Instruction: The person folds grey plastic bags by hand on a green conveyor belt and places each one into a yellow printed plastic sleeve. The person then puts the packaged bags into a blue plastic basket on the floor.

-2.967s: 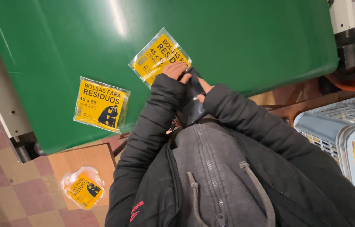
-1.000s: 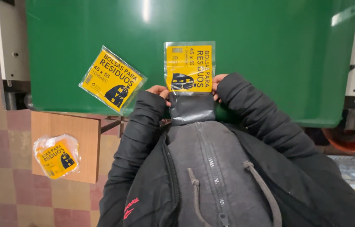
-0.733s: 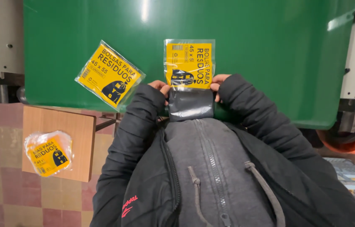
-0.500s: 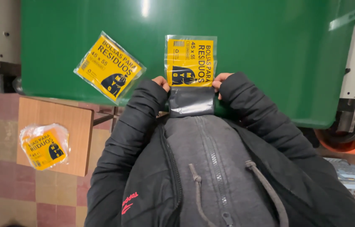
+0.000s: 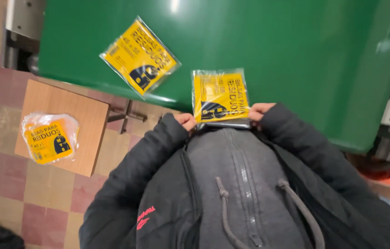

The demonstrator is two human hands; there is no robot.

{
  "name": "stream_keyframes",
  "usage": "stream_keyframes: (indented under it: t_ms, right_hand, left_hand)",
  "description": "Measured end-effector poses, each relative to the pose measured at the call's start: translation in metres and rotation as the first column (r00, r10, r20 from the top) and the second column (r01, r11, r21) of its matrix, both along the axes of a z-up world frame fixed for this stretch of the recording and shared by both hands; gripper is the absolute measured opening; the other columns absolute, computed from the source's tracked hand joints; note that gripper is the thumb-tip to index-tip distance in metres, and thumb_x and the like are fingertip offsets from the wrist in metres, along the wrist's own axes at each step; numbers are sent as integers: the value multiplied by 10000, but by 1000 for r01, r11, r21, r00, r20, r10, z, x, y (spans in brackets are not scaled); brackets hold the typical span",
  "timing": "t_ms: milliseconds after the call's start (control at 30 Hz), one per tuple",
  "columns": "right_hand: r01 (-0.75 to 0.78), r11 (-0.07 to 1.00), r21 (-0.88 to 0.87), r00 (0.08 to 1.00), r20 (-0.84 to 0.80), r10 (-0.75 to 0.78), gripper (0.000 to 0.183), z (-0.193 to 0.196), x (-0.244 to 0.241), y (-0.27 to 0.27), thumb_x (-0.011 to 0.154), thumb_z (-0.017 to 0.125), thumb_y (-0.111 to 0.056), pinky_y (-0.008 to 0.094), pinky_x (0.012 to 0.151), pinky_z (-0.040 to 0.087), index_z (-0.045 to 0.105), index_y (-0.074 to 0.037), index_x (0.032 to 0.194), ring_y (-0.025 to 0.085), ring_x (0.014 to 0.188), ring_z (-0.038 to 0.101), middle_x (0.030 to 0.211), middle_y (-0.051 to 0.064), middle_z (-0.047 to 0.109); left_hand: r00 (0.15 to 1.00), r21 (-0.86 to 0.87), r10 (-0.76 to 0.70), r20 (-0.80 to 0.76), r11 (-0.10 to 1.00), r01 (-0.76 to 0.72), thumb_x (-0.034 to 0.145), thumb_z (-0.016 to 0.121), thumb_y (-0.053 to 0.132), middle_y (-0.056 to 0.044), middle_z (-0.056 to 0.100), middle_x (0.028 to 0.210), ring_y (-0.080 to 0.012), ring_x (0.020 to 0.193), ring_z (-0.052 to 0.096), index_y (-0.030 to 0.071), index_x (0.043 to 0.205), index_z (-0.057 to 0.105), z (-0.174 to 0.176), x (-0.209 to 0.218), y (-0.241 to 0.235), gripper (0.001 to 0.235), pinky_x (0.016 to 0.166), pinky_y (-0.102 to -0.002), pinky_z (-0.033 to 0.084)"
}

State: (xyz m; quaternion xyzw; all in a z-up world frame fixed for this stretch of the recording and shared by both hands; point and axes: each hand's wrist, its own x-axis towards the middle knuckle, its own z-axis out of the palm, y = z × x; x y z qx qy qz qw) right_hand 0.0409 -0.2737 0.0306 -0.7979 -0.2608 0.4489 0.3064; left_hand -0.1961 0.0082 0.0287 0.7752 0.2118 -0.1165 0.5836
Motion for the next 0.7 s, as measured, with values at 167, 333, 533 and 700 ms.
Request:
stream_keyframes:
  t_ms: [167, 333, 533, 700]
  right_hand:
    - [197, 980, -35, 890, -413, -193, 285, 72, 6, 44, 977, 619, -301, 299, 469, 439, 661, -60, 830, 152, 501, 556, 634, 58, 616]
    - [106, 991, 77, 950, -303, -78, 302, 134, 16, 146, 964, 578, -270, 320, 425, 435, 646, -47, 771, 173, 420, 553, 518, 81, 601]
    - [67, 958, 280, 993, -114, -36, 337, 188, 12, 298, 1012, 555, -247, 315, 474, 434, 609, -15, 774, 154, 469, 544, 583, 72, 584]
    - [-45, 998, 46, 996, -77, 48, 204, 42, 61, 376, 873, 599, -203, 361, 542, 552, 668, -24, 806, 193, 513, 639, 641, 88, 659]
  left_hand:
    - [949, -489, 251, -191, 814, -314, 962, 540, 248, -40, 603, 616, -119, 482, 548, 61, 798, 655, 79, -24, 12, 274, 465, -278, 454]
    - [845, -508, 455, -279, 677, -533, 941, 559, 253, -98, 570, 504, -186, 360, 499, 8, 699, 594, 116, -34, 71, 346, 372, -319, 413]
    - [749, -558, 658, 81, 652, -513, 1004, 561, 286, -27, 547, 574, -129, 450, 527, 67, 736, 560, 118, -19, 185, 346, 429, -279, 412]
    - [735, -192, 659, 162, 751, -632, 981, 579, 277, -4, 590, 584, -127, 511, 576, 71, 736, 622, 101, -18, 231, 323, 482, -307, 453]
